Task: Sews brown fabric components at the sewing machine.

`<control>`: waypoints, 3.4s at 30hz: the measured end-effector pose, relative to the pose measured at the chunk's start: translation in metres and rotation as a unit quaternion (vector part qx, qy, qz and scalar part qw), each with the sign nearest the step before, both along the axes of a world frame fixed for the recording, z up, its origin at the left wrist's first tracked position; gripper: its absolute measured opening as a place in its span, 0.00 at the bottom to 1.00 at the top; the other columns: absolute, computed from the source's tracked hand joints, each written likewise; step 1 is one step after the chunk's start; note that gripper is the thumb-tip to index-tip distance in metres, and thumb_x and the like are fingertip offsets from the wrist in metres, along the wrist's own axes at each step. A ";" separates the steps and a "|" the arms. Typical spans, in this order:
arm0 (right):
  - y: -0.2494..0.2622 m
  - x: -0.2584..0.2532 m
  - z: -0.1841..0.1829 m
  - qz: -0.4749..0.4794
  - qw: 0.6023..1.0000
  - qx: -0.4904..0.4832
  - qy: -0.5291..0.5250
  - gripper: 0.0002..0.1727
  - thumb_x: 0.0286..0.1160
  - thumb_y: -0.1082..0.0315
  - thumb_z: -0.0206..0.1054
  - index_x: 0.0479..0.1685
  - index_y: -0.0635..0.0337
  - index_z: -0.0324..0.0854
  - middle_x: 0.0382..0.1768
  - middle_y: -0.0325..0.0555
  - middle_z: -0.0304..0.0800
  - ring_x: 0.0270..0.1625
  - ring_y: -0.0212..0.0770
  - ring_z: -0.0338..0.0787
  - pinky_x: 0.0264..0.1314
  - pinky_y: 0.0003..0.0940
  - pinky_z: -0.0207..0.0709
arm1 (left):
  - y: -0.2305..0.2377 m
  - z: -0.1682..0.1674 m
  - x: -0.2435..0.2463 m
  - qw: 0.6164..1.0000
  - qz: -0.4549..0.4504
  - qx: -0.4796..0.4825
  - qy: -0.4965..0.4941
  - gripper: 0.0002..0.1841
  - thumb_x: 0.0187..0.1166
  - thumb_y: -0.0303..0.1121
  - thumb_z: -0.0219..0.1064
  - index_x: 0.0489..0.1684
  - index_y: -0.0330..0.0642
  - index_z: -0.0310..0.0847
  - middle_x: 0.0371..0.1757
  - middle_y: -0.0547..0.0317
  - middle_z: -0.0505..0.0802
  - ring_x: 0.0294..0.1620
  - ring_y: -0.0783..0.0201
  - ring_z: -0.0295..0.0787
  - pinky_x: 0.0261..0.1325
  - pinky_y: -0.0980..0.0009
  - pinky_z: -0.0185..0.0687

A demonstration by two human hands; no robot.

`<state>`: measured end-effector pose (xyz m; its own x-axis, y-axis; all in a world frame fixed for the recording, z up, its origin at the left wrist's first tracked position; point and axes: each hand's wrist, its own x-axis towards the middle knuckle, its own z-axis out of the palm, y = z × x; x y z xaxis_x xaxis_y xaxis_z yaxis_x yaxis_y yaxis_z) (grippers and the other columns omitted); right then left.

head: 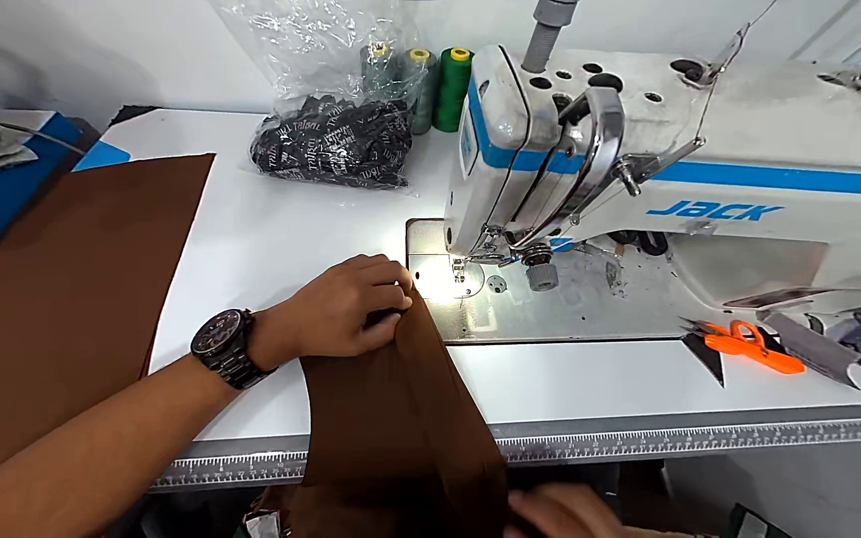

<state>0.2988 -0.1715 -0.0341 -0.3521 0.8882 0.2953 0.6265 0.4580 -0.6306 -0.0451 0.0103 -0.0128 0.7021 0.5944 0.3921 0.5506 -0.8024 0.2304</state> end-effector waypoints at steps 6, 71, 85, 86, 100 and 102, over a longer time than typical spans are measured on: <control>0.116 -0.106 0.021 -0.110 0.991 0.066 -0.047 0.30 0.67 0.37 0.74 0.54 0.53 0.91 0.36 0.38 0.91 0.34 0.39 0.90 0.30 0.41 0.84 | -0.002 -0.001 0.013 0.994 0.072 -0.074 -0.046 0.09 0.78 0.41 0.69 0.34 0.47 0.89 0.58 0.61 0.90 0.61 0.64 0.87 0.63 0.61 0.83; 0.118 -0.071 -0.002 -0.059 0.987 0.114 -0.099 0.15 0.80 0.49 0.65 0.54 0.36 0.94 0.56 0.35 0.89 0.61 0.43 0.85 0.57 0.43 0.79 | -0.041 -0.016 0.057 0.989 0.136 -0.046 0.039 0.28 0.91 0.52 0.46 0.82 0.50 0.77 0.87 0.56 0.76 0.90 0.61 0.65 0.91 0.58 0.60; 0.123 -0.078 -0.002 -0.112 0.979 0.107 -0.128 0.16 0.80 0.47 0.63 0.54 0.34 0.95 0.50 0.35 0.90 0.57 0.43 0.86 0.52 0.42 0.77 | -0.015 -0.014 0.050 0.993 0.089 -0.060 0.039 0.28 0.90 0.53 0.49 0.84 0.53 0.74 0.87 0.59 0.75 0.90 0.64 0.64 0.92 0.60 0.60; 0.123 -0.078 -0.002 -0.112 0.979 0.107 -0.129 0.17 0.80 0.47 0.63 0.55 0.34 0.95 0.50 0.34 0.90 0.57 0.43 0.86 0.52 0.42 0.77 | -0.015 -0.014 0.050 0.993 0.091 -0.059 0.040 0.28 0.90 0.53 0.49 0.84 0.53 0.74 0.87 0.59 0.75 0.90 0.64 0.64 0.92 0.60 0.60; 0.123 -0.078 -0.003 -0.111 0.983 0.103 -0.109 0.16 0.80 0.49 0.63 0.57 0.36 0.94 0.51 0.33 0.88 0.58 0.42 0.84 0.54 0.42 0.75 | -0.008 -0.014 0.049 0.993 0.088 -0.067 0.044 0.27 0.88 0.52 0.50 0.82 0.58 0.78 0.86 0.58 0.76 0.90 0.63 0.64 0.92 0.57 0.60; 0.114 -0.067 -0.003 -0.083 0.992 0.089 0.014 0.14 0.80 0.55 0.66 0.54 0.42 0.94 0.49 0.33 0.90 0.52 0.33 0.87 0.50 0.34 0.81 | -0.007 -0.014 0.047 0.993 0.084 -0.061 0.048 0.27 0.89 0.53 0.49 0.82 0.58 0.77 0.87 0.57 0.75 0.91 0.61 0.63 0.92 0.55 0.58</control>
<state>0.2319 -0.0572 -0.0367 -0.1946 0.8661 0.4604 0.6861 0.4556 -0.5672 0.0024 0.0035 -0.0269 0.6195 0.7455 0.2458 0.6985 -0.6664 0.2605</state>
